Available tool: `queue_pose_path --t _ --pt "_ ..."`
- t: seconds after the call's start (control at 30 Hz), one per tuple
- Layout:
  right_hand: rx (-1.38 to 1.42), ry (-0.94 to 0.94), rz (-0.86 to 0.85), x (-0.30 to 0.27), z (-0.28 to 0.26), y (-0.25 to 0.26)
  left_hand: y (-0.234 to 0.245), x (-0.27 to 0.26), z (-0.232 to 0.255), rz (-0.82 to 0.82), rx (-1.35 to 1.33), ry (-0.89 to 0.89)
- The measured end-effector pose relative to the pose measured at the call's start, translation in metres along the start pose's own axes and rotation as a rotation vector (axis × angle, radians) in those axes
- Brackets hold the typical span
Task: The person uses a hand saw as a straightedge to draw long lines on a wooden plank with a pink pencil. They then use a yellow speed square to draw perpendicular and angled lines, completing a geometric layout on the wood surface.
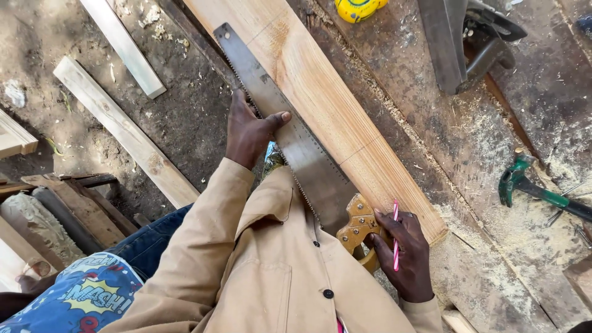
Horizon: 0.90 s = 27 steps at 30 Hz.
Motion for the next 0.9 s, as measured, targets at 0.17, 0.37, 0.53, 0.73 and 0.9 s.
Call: queue_pose_path --t 0.17,0.37,0.53,0.73,0.9 --pt "-0.035 -0.011 0.004 -0.001 0.004 -0.001 -0.002 -0.010 0.012 -0.014 -0.363 0.006" --pt "-0.072 -0.002 0.006 -0.003 0.012 -0.002 -0.004 -0.008 0.008 -0.033 -0.354 0.033" --pt "-0.062 -0.011 0.012 -0.002 0.012 -0.002 -0.003 -0.005 0.004 -0.057 -0.318 -0.003" --pt "-0.053 -0.051 0.008 -0.002 0.008 -0.001 -0.001 -0.007 -0.001 -0.047 -0.010 0.176" --pt "-0.047 -0.051 -0.001 -0.001 0.008 0.000 -0.002 -0.003 0.001 -0.013 -0.200 0.031"
Point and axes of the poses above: each hand's wrist, its own x-axis towards the middle knuckle, its own y-axis out of the back of the hand, z = x × y, the point moved 2 cm from there along x, towards the middle knuckle, and after that the axes turned 7 degrees about x, right-handed, at the moved point
